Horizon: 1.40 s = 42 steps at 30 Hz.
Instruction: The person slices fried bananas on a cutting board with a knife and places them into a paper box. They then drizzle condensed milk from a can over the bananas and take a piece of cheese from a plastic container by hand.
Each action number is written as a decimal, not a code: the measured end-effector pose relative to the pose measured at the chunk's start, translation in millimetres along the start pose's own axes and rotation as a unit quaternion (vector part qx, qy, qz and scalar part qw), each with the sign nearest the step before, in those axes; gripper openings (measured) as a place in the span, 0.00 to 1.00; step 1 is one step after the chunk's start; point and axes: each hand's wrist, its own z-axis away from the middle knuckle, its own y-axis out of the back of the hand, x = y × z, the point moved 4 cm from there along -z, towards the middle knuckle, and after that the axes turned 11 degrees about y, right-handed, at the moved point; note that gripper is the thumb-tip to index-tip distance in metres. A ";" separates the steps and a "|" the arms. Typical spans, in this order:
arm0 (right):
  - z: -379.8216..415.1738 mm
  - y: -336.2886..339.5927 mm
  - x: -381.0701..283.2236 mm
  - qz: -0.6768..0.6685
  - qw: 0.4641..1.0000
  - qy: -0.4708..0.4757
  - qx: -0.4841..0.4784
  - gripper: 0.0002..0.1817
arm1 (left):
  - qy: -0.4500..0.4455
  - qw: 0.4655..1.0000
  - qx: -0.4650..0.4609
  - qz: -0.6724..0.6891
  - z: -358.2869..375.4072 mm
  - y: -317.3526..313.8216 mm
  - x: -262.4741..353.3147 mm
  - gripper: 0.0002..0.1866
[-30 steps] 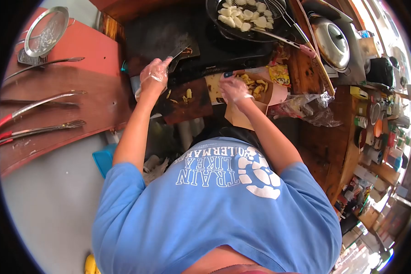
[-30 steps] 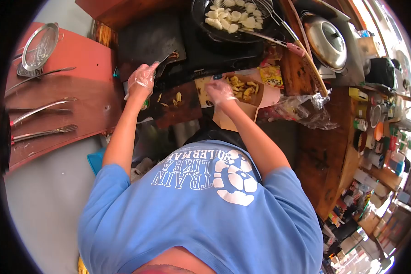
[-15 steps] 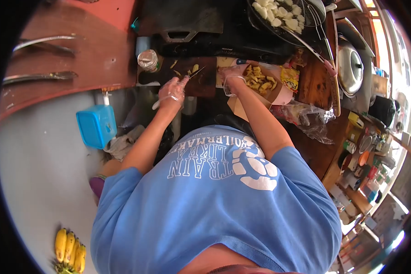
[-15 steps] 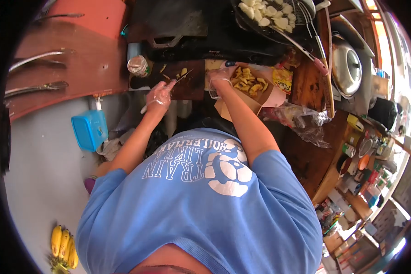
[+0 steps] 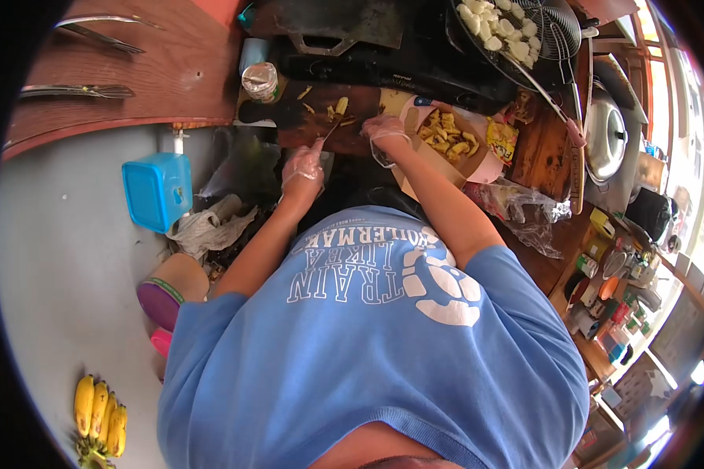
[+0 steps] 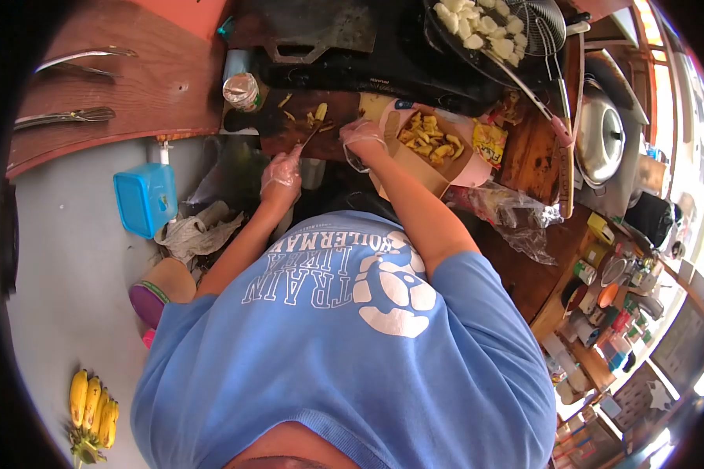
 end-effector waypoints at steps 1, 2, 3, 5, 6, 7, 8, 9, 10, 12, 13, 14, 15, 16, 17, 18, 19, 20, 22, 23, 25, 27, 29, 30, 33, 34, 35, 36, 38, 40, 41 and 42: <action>-3.3 -5.6 5.5 0.029 0.999 -0.022 -0.010 0.17 | 0.002 1.000 -0.002 0.000 -1.3 -1.0 2.5 0.26; -2.9 -9.8 11.1 0.030 0.999 -0.024 -0.012 0.17 | 0.002 1.000 -0.022 0.008 -2.5 -2.8 4.6 0.26; -0.7 -10.3 10.6 -0.030 0.999 -0.035 -0.018 0.17 | 0.002 0.999 -0.041 0.016 -3.1 -1.8 7.0 0.26; 0.2 -11.4 7.3 -0.089 0.995 -0.045 -0.026 0.16 | 0.011 0.999 -0.031 0.005 -1.3 2.3 6.4 0.27; -2.5 -14.4 6.9 -0.077 0.997 0.000 -0.024 0.16 | 0.017 1.000 -0.022 -0.007 -0.2 6.5 6.9 0.28; -4.7 -17.5 6.6 -0.066 0.997 0.044 -0.023 0.15 | 0.019 1.000 -0.022 -0.007 0.8 10.2 7.6 0.28; -4.7 -21.1 10.6 -0.066 0.997 0.044 -0.025 0.15 | 0.039 0.999 -0.028 -0.011 2.7 13.5 6.7 0.29; 0.0 -17.3 3.2 -0.101 0.994 0.015 -0.023 0.15 | 0.061 0.997 -0.033 -0.016 4.4 14.6 5.0 0.30; 3.7 -14.7 -2.4 -0.136 0.990 -0.014 -0.020 0.15 | 0.064 0.997 -0.034 -0.015 6.0 10.4 1.9 0.30; 7.4 -9.6 -15.2 -0.151 0.988 -0.024 -0.006 0.13 | 0.021 1.000 -0.022 -0.003 8.8 6.2 2.5 0.31; 7.9 -8.8 -17.5 -0.165 0.986 -0.035 0.012 0.11 | 0.024 0.999 -0.022 -0.002 9.1 6.9 4.0 0.31; 6.1 -12.1 -15.2 -0.164 0.986 -0.035 0.009 0.11 | 0.024 0.998 -0.050 -0.001 10.0 4.8 6.8 0.31; 2.4 -15.6 -10.3 -0.208 0.977 -0.042 0.016 0.11 | 0.023 0.997 -0.079 0.001 10.4 5.6 10.5 0.31; 0.2 -18.8 -4.9 -0.251 0.966 -0.050 0.024 0.11 | 0.026 0.996 -0.079 0.002 9.7 6.3 10.4 0.31; -0.5 -21.7 0.4 -0.250 0.967 -0.050 0.021 0.11 | 0.038 0.996 -0.077 0.011 7.9 6.7 9.3 0.31; -0.7 -22.4 1.0 -0.248 0.968 -0.040 0.019 0.11 | 0.050 0.996 -0.074 0.019 6.6 6.5 8.0 0.31; -1.0 -23.3 1.4 -0.246 0.969 -0.031 0.017 0.12 | 0.051 0.996 -0.074 0.020 7.4 6.0 5.3 0.31; -1.8 -25.2 1.9 -0.246 0.969 -0.031 0.017 0.12 | 0.042 0.997 -0.053 0.031 8.5 7.7 1.5 0.32; -5.2 -28.3 1.5 -0.235 0.971 0.015 0.036 0.13 | 0.033 0.998 -0.033 0.042 7.9 8.2 -2.7 0.33; -6.4 -30.6 3.3 -0.235 0.971 0.015 0.036 0.13 | 0.032 0.998 -0.027 0.046 6.4 7.5 -4.3 0.33; -5.9 -29.7 -1.7 -0.203 0.978 0.027 0.049 0.14 | 0.032 0.998 -0.022 0.051 4.1 4.4 -6.7 0.33; -6.5 -31.4 -3.4 -0.215 0.975 0.017 0.058 0.14 | 0.016 0.999 -0.037 0.032 2.9 -4.0 -5.6 0.36; -6.3 -32.5 -4.1 -0.227 0.972 0.007 0.067 0.14 | 0.002 0.999 -0.031 0.026 3.6 -14.3 -6.7 0.36; -9.4 -33.2 -3.9 -0.186 0.980 0.010 0.066 0.13 | -0.013 1.000 -0.022 0.019 3.9 -15.1 -4.5 0.37; -11.0 -34.9 -5.2 -0.141 0.988 0.013 0.060 0.13 | 0.000 0.999 -0.044 0.020 3.2 -18.3 -1.6 0.37; -10.7 -34.4 -7.5 -0.137 0.989 0.013 0.058 0.13 | 0.003 0.999 -0.043 0.021 2.9 -17.6 0.1 0.37; -10.4 -34.0 -10.1 -0.136 0.989 0.014 0.056 0.13 | 0.009 0.999 -0.034 0.038 2.6 -15.8 1.3 0.34; -10.6 -34.0 -11.1 -0.142 0.988 0.020 0.058 0.13 | 0.014 0.998 -0.024 0.055 2.5 -15.0 1.7 0.32; -10.6 -34.7 -13.1 -0.148 0.987 0.028 0.058 0.13 | 0.008 0.998 -0.018 0.063 0.4 -15.7 2.2 0.32; -10.6 -34.7 -12.7 -0.142 0.987 0.024 0.066 0.13 | 0.001 0.997 -0.012 0.071 -0.9 -13.9 4.5 0.32; -11.0 -34.8 -12.7 -0.142 0.987 0.025 0.065 0.13 | 0.009 0.998 -0.024 0.062 -1.9 -14.5 5.1 0.33; -11.3 -35.1 -12.0 -0.138 0.988 0.019 0.061 0.14 | 0.016 0.998 -0.036 0.053 -2.7 -15.2 5.4 0.33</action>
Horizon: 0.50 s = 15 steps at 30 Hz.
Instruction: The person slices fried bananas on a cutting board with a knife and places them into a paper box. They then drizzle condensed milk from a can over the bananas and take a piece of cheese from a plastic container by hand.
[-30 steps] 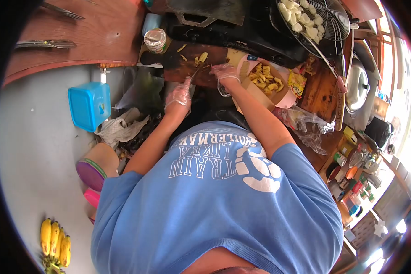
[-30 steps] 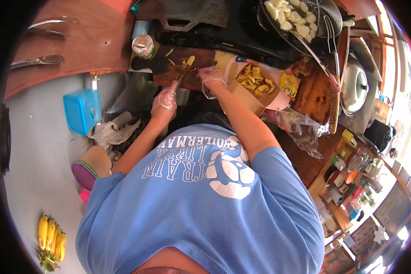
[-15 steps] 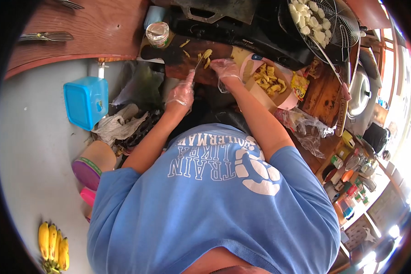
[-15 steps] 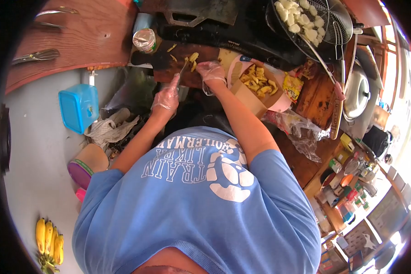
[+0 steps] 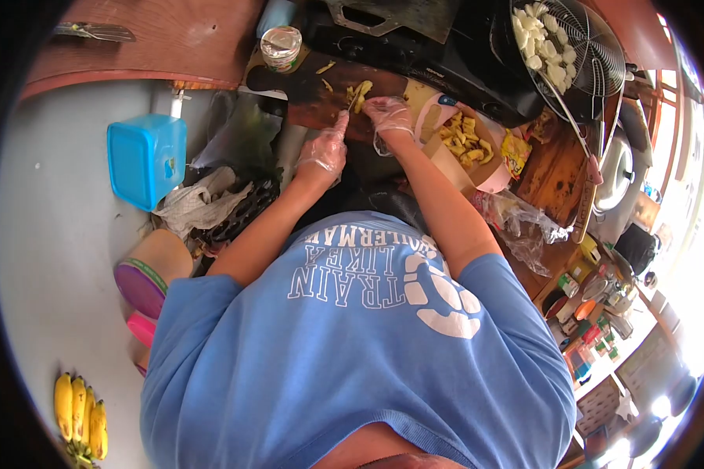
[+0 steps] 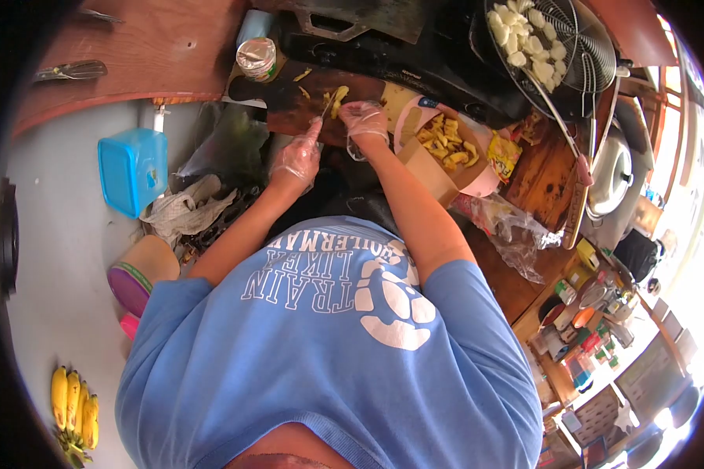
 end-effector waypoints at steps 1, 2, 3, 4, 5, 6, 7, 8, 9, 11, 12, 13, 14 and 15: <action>0.0 -0.1 0.8 0.004 1.000 -0.007 -0.003 0.14 | 0.001 1.000 0.001 0.001 -0.8 -0.9 -0.3 0.33; 0.1 0.0 1.1 0.004 1.000 -0.006 -0.004 0.14 | 0.000 1.000 -0.002 0.000 -1.4 -2.1 -0.6 0.33; 0.0 0.1 1.2 0.010 1.000 -0.002 -0.006 0.14 | 0.000 1.000 -0.005 -0.001 -1.4 -2.4 -0.6 0.33; -0.5 0.0 1.2 0.016 1.000 0.003 -0.008 0.14 | 0.001 1.000 -0.004 0.000 -0.8 -2.2 -0.6 0.33; -0.9 -0.4 1.6 0.017 1.000 0.003 -0.009 0.14 | -0.001 1.000 -0.006 0.001 0.1 -2.4 -0.6 0.33; -1.1 -1.0 3.1 0.016 1.000 0.003 -0.008 0.14 | -0.003 1.000 -0.009 0.003 1.0 -2.7 -0.5 0.33; -1.5 -1.2 4.7 0.016 1.000 0.002 -0.006 0.14 | -0.002 1.000 -0.008 0.004 1.5 -3.4 -0.8 0.33; -2.2 -1.5 6.4 0.016 1.000 0.002 -0.007 0.14 | -0.009 1.000 0.003 0.010 2.0 -3.2 -0.6 0.34; -2.1 -1.4 6.1 0.019 1.000 0.004 -0.003 0.14 | -0.016 1.000 0.014 0.017 2.9 -1.5 0.3 0.34; -1.1 -2.2 5.6 0.022 1.000 0.006 0.000 0.14 | -0.009 1.000 0.004 0.006 3.0 -1.3 1.2 0.34; -0.8 -2.2 5.2 0.009 1.000 0.004 0.001 0.14 | -0.003 1.000 -0.005 -0.006 2.3 -1.6 1.7 0.33; -0.6 -2.1 4.8 -0.005 1.000 0.001 0.002 0.14 | -0.003 1.000 -0.005 -0.006 2.0 -2.1 1.3 0.33; -0.3 -1.7 4.2 -0.005 1.000 0.001 0.002 0.14 | -0.006 1.000 -0.002 -0.002 1.9 -2.4 1.3 0.33; 0.1 -1.1 3.1 -0.002 1.000 -0.002 0.000 0.15 | -0.009 1.000 0.000 0.002 2.2 -0.9 2.6 0.33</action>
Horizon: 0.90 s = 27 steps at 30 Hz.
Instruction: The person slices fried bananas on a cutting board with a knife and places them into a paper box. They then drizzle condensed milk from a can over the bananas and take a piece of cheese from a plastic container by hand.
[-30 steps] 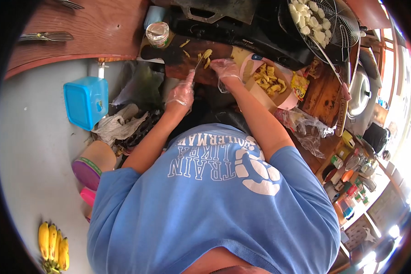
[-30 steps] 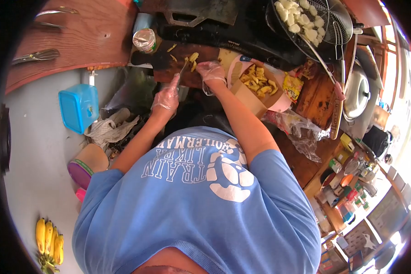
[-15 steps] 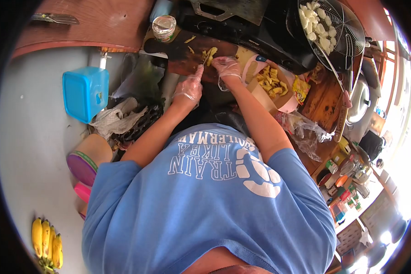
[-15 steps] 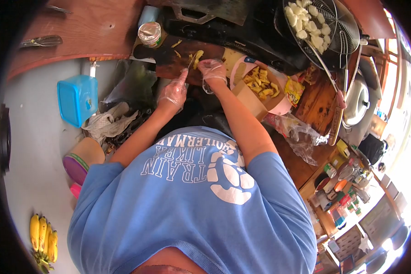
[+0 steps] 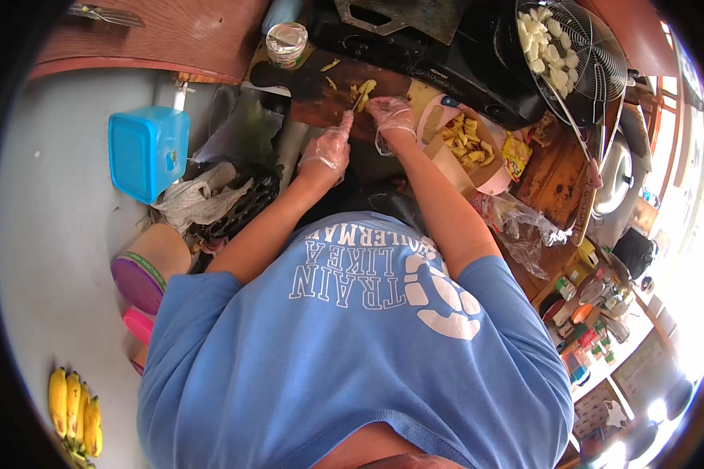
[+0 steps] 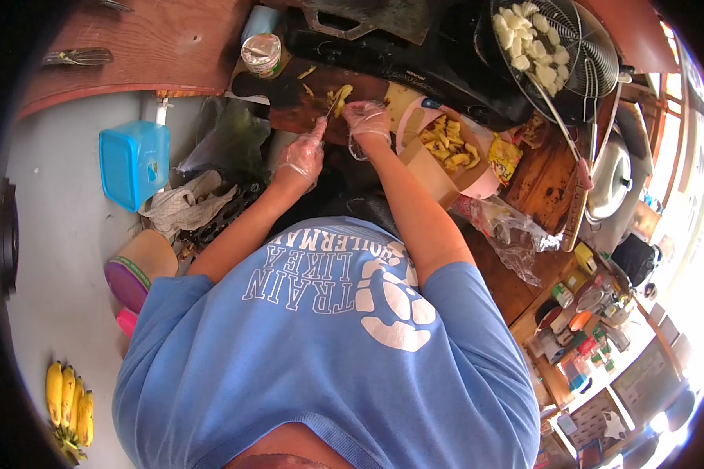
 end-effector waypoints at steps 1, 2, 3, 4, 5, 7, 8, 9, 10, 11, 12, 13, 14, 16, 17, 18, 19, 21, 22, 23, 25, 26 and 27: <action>0.5 0.5 -1.2 0.003 1.000 -0.003 -0.002 0.15 | 0.000 1.000 0.000 0.000 0.2 1.3 0.9 0.33; 1.1 0.9 -2.6 0.003 1.000 -0.003 -0.002 0.15 | -0.006 1.000 -0.002 -0.002 0.6 2.4 2.4 0.33; 1.4 1.0 -3.3 0.004 1.000 0.000 -0.002 0.15 | -0.013 1.000 -0.003 -0.005 0.9 3.8 4.3 0.33; 1.3 1.0 -4.0 0.005 1.000 0.003 -0.003 0.15 | -0.012 1.000 -0.003 -0.005 0.5 3.5 4.8 0.33; 1.2 1.4 -4.5 0.004 1.000 0.003 -0.003 0.15 | -0.008 0.999 -0.014 -0.028 -0.1 1.9 5.3 0.34; 0.4 1.3 -5.4 0.020 1.000 0.006 -0.012 0.15 | -0.003 0.998 -0.025 -0.052 -0.6 0.5 7.3 0.35; 0.3 0.8 -5.9 0.020 1.000 0.007 -0.013 0.15 | 0.007 0.997 -0.034 -0.065 -1.1 -0.6 7.7 0.34; 0.1 0.4 -4.8 0.017 1.000 0.004 -0.010 0.15 | 0.018 0.996 -0.044 -0.077 -1.5 -1.4 7.8 0.34; 0.1 0.3 -3.5 0.015 1.000 0.000 -0.007 0.15 | 0.018 0.996 -0.044 -0.078 -1.6 -1.2 8.4 0.34; 0.2 -0.2 -2.6 0.015 1.000 0.000 -0.007 0.15 | 0.023 0.995 -0.050 -0.078 -1.6 -1.4 8.6 0.34; 0.1 -0.5 -1.7 0.007 1.000 -0.001 -0.007 0.15 | 0.027 0.995 -0.056 -0.078 -1.6 -1.9 8.5 0.33; -0.2 -0.7 -0.9 -0.001 1.000 -0.003 -0.006 0.14 | 0.027 0.995 -0.056 -0.078 -1.5 -2.0 8.5 0.33; -0.3 -0.9 -0.2 -0.001 1.000 -0.003 -0.007 0.14 | 0.029 0.995 -0.056 -0.077 -1.5 -2.1 8.4 0.33; 1.5 0.0 -5.1 -0.016 1.000 -0.010 -0.001 0.14 | 0.032 0.995 -0.056 -0.076 -2.5 -4.8 5.7 0.33; 2.1 0.7 -7.9 -0.016 1.000 -0.010 -0.001 0.14 | 0.037 0.995 -0.057 -0.071 -3.6 -8.5 1.3 0.33; 2.5 1.2 -9.2 -0.006 1.000 -0.019 -0.009 0.14 | 0.043 0.995 -0.057 -0.067 -3.5 -11.1 -2.5 0.34; 3.2 1.7 -11.4 0.005 0.999 -0.028 -0.016 0.14 | 0.044 0.995 -0.058 -0.066 -0.6 -13.6 -6.4 0.34; 1.2 0.6 -6.6 0.020 1.000 -0.011 -0.013 0.15 | 0.018 0.999 -0.022 -0.023 6.5 -14.6 -11.2 0.36; 0.6 0.5 -3.1 0.034 0.999 0.007 -0.008 0.15 | 0.018 0.999 -0.023 -0.023 8.1 -17.1 -14.2 0.36; 1.3 0.8 2.4 0.034 0.999 0.005 -0.008 0.15 | 0.005 1.000 -0.005 -0.002 10.0 -18.1 -15.8 0.36; 6.0 2.7 3.1 0.003 1.000 -0.014 -0.014 0.17 | -0.008 1.000 0.013 0.020 11.3 -16.0 -13.9 0.36; 8.4 3.0 2.2 0.004 1.000 -0.014 -0.015 0.17 | 0.002 1.000 -0.007 0.012 10.4 -17.4 -13.9 0.36; 10.5 2.9 3.9 -0.005 1.000 -0.020 -0.013 0.17 | 0.013 1.000 -0.026 0.005 9.5 -16.9 -12.3 0.37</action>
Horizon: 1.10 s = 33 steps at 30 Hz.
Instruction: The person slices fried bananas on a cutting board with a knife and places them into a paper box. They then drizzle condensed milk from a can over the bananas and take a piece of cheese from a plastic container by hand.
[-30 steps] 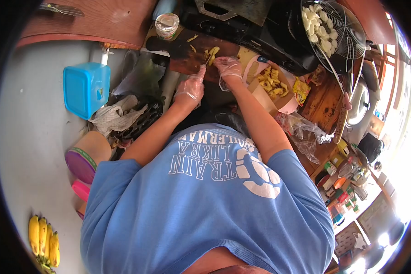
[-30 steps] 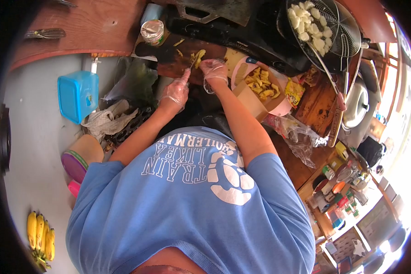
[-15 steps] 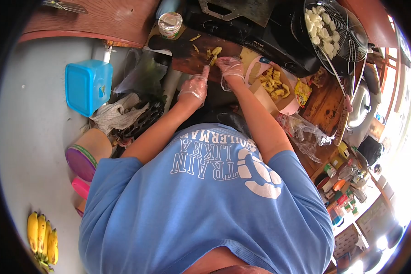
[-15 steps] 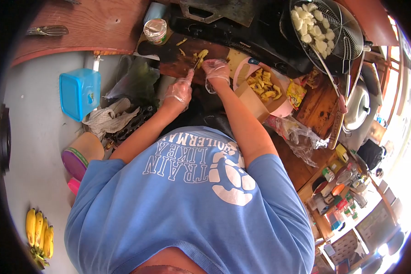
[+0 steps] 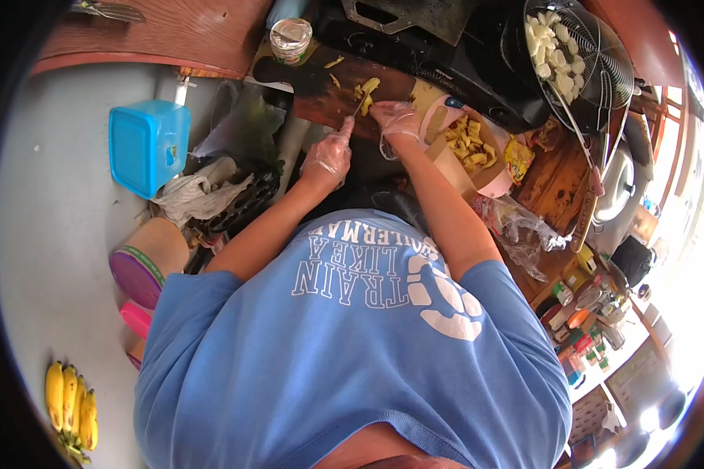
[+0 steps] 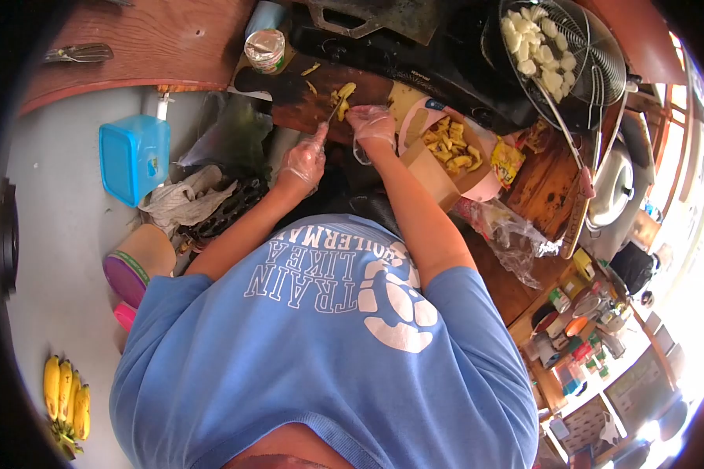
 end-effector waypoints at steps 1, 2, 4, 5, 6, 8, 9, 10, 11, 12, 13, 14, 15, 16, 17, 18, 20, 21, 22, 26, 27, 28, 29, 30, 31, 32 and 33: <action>1.2 -0.3 1.6 -0.009 1.000 -0.005 0.002 0.18 | 0.001 1.000 0.001 0.001 -0.2 2.0 2.2 0.37; 1.3 -0.6 2.6 -0.008 1.000 -0.005 0.000 0.18 | 0.001 1.000 -0.008 0.006 0.0 3.4 4.5 0.37; -0.3 -1.2 5.3 -0.011 1.000 0.004 -0.006 0.18 | 0.002 1.000 -0.017 0.011 0.1 0.8 5.2 0.37; -0.7 -0.8 7.2 -0.010 1.000 0.004 -0.006 0.18 | -0.006 1.000 -0.003 0.014 -0.1 -2.1 4.7 0.36; -1.0 -0.5 6.9 0.001 1.000 0.016 -0.015 0.19 | -0.014 1.000 0.010 0.017 -0.1 -1.4 6.7 0.35; -2.7 0.7 7.3 0.012 0.999 0.028 -0.023 0.20 | -0.005 1.000 -0.007 -0.003 0.8 -3.7 8.6 0.36; -5.3 1.3 7.8 0.100 0.993 0.046 -0.039 0.20 | 0.003 0.999 -0.024 -0.023 1.0 -4.2 9.9 0.37; -8.1 1.8 8.5 0.186 0.979 0.064 -0.055 0.21 | 0.003 0.999 -0.024 -0.023 0.9 -3.1 11.2 0.37; -10.6 2.2 10.4 0.186 0.979 0.064 -0.055 0.21 | 0.003 0.999 -0.030 -0.025 0.9 -2.4 12.3 0.38; -13.7 0.2 13.9 0.249 0.960 0.110 -0.065 0.21 | 0.003 0.999 -0.035 -0.027 1.0 -2.7 12.5 0.38; -15.6 -2.3 17.7 0.310 0.935 0.155 -0.074 0.21 | 0.003 0.999 -0.035 -0.027 1.3 -3.1 12.5 0.38; -17.2 -3.1 25.0 0.310 0.935 0.154 -0.074 0.21 | 0.003 0.999 -0.030 -0.030 1.8 -2.8 12.6 0.38; -17.1 -2.9 24.3 0.305 0.935 0.167 -0.069 0.21 | 0.002 0.999 -0.024 -0.033 2.1 -3.1 12.3 0.38; -16.6 -2.8 23.6 0.300 0.935 0.179 -0.063 0.21 | 0.002 0.999 -0.025 -0.033 2.2 -4.1 11.9 0.38; -15.9 -2.8 24.2 0.300 0.935 0.179 -0.064 0.21 | 0.001 0.999 -0.026 -0.037 2.3 -5.2 11.6 0.38; -13.6 0.1 16.5 0.257 0.957 0.120 -0.059 0.21 | 0.001 0.999 -0.026 -0.040 2.6 -6.2 11.3 0.38; -11.4 2.5 6.0 0.214 0.973 0.061 -0.055 0.21 | 0.002 0.999 -0.026 -0.037 4.0 -4.4 13.0 0.39; -11.3 2.9 4.9 0.228 0.970 0.059 -0.055 0.20 | 0.003 0.999 -0.026 -0.034 4.8 -3.9 14.1 0.39; -11.3 3.2 3.7 0.241 0.967 0.058 -0.054 0.20 | 0.003 0.999 -0.026 -0.033 5.0 -4.1 14.6 0.39; -9.2 2.7 8.9 0.164 0.984 0.058 -0.027 0.20 | 0.017 0.998 -0.032 -0.060 6.2 -5.7 14.5 0.39; -9.2 2.8 7.7 0.168 0.983 0.062 -0.031 0.19 | 0.018 0.997 -0.027 -0.065 6.6 -5.0 15.3 0.39; -9.2 2.7 6.4 0.171 0.982 0.066 -0.035 0.19 | 0.019 0.997 -0.027 -0.064 6.7 -4.5 16.2 0.39; -8.8 2.8 5.3 0.171 0.982 0.066 -0.035 0.19 | 0.022 0.997 -0.028 -0.069 6.5 -4.0 16.9 0.39; -8.1 2.5 5.7 0.137 0.988 0.060 -0.036 0.18 | 0.025 0.997 -0.028 -0.074 6.3 -3.8 17.4 0.39; -7.6 2.0 6.0 0.103 0.993 0.053 -0.037 0.17 | 0.025 0.997 -0.028 -0.074 6.2 -4.2 17.4 0.39; -7.5 2.2 5.7 0.103 0.993 0.053 -0.037 0.17 | 0.022 0.997 -0.025 -0.074 6.0 -4.5 17.7 0.39; -7.3 2.6 5.3 0.114 0.991 0.063 -0.038 0.17 | 0.018 0.997 -0.022 -0.075 5.8 -5.2 17.6 0.39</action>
